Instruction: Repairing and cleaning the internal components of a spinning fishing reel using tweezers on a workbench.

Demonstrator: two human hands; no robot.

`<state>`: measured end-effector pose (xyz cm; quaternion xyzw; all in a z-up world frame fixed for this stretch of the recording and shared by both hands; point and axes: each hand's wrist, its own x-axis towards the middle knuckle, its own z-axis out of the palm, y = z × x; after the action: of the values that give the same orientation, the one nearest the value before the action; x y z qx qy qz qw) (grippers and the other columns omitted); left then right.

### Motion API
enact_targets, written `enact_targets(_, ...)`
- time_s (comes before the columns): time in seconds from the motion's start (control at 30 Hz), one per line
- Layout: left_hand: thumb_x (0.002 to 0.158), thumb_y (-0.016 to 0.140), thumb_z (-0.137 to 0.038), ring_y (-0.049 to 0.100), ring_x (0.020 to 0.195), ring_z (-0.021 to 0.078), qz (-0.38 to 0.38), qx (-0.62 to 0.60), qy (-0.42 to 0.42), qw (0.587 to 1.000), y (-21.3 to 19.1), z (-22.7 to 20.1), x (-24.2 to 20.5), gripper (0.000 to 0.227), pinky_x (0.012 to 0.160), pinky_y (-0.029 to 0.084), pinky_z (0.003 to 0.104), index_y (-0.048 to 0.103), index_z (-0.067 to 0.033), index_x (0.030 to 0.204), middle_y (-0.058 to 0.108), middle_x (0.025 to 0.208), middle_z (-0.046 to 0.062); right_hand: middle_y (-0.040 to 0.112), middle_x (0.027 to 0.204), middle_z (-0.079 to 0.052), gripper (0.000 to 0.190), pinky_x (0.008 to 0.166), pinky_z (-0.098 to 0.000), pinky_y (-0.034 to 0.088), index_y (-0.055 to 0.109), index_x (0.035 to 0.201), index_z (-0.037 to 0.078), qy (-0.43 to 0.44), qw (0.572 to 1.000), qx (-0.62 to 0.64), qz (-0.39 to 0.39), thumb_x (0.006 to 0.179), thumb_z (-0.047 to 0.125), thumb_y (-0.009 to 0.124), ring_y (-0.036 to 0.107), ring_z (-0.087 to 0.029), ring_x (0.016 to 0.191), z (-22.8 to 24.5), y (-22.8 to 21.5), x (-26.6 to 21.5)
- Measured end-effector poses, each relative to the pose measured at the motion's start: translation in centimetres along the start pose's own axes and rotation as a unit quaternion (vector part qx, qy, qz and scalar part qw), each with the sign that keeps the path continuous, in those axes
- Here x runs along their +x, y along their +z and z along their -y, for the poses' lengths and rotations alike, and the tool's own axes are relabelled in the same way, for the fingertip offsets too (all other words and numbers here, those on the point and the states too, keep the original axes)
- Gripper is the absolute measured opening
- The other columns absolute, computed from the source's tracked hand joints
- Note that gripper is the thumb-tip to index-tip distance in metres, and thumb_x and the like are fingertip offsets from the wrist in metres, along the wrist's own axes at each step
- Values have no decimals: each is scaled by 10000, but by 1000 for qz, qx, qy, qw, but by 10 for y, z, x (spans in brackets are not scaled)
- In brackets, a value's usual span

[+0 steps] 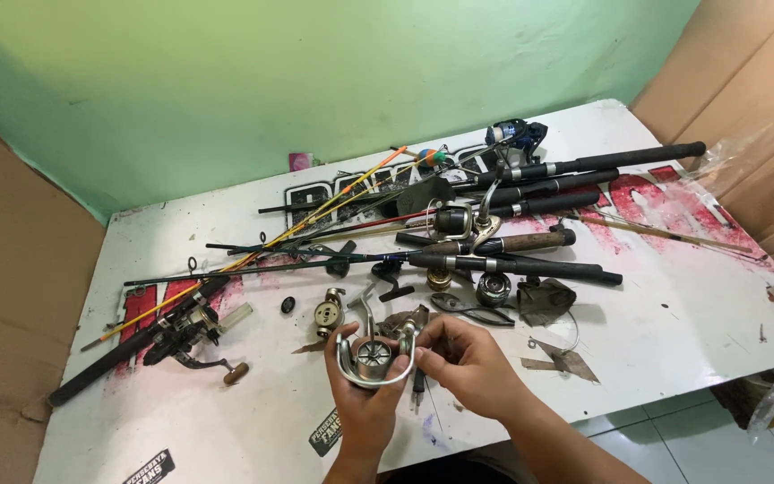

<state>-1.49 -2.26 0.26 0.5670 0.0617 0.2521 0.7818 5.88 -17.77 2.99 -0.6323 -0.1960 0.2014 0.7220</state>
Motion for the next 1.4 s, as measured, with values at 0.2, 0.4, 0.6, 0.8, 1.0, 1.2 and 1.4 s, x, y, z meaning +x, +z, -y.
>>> enact_targets(0.2, 830, 645, 137, 684, 888, 268, -30, -131, -66, 989, -2, 7, 7, 757, 669, 579, 383, 344, -123, 1474, 656, 1071, 193, 743, 834, -128, 109, 420, -222, 417, 670, 871, 1, -55, 997, 24, -38, 853, -10, 777, 524, -93, 505, -3, -8, 0)
enact_targets(0.4, 807, 626, 186, 705, 908, 314, -15, -143, -85, 986, -4, 7, 7, 772, 669, 562, 369, 349, -113, 1462, 658, 1118, 233, 744, 918, -151, 136, 438, -208, 436, 659, 839, -9, -57, 995, 44, -71, 826, -42, 790, 559, -96, 544, 0, -11, -1)
enact_targets(0.6, 811, 617, 174, 689, 921, 306, -13, -133, -91, 987, -4, 6, 7, 774, 689, 543, 388, 325, -119, 1466, 646, 1111, 234, 730, 910, -138, 165, 425, -216, 421, 640, 820, 9, -70, 994, 39, -73, 813, -56, 791, 540, -94, 530, -8, -11, -2)
enact_targets(0.8, 807, 628, 165, 692, 903, 296, -8, -124, -83, 989, -1, 3, 7, 764, 675, 545, 374, 337, -123, 1452, 655, 1083, 217, 742, 908, -70, 148, 502, -203, 381, 703, 897, 31, -133, 990, -12, -53, 818, -30, 812, 497, -62, 577, -1, -3, -1)
enact_targets(1.0, 814, 702, 66, 733, 892, 253, 7, -39, -34, 999, 2, -5, 2, 742, 777, 620, 346, 325, -87, 1434, 699, 1100, 192, 727, 831, -50, 119, 502, -203, 395, 760, 938, 12, -125, 988, -66, -60, 832, 6, 814, 504, -63, 579, 9, 8, -3)
enact_targets(1.2, 777, 625, 85, 651, 809, 266, -41, -258, -158, 952, -8, 16, 20, 764, 627, 532, 351, 444, -218, 1454, 612, 1046, 145, 754, 961, -69, 157, 537, -197, 480, 745, 960, 20, -227, 969, -65, -65, 828, -39, 806, 662, -91, 658, 26, 17, 1)
enact_targets(1.4, 912, 711, -45, 738, 897, 350, -34, -301, -122, 945, 14, -18, 38, 675, 621, 592, 392, 457, -197, 1518, 706, 1023, 214, 770, 833, -94, 169, 644, -252, 541, 793, 916, 52, -312, 913, -193, -177, 798, -36, 876, 712, -143, 719, 60, 29, 12)
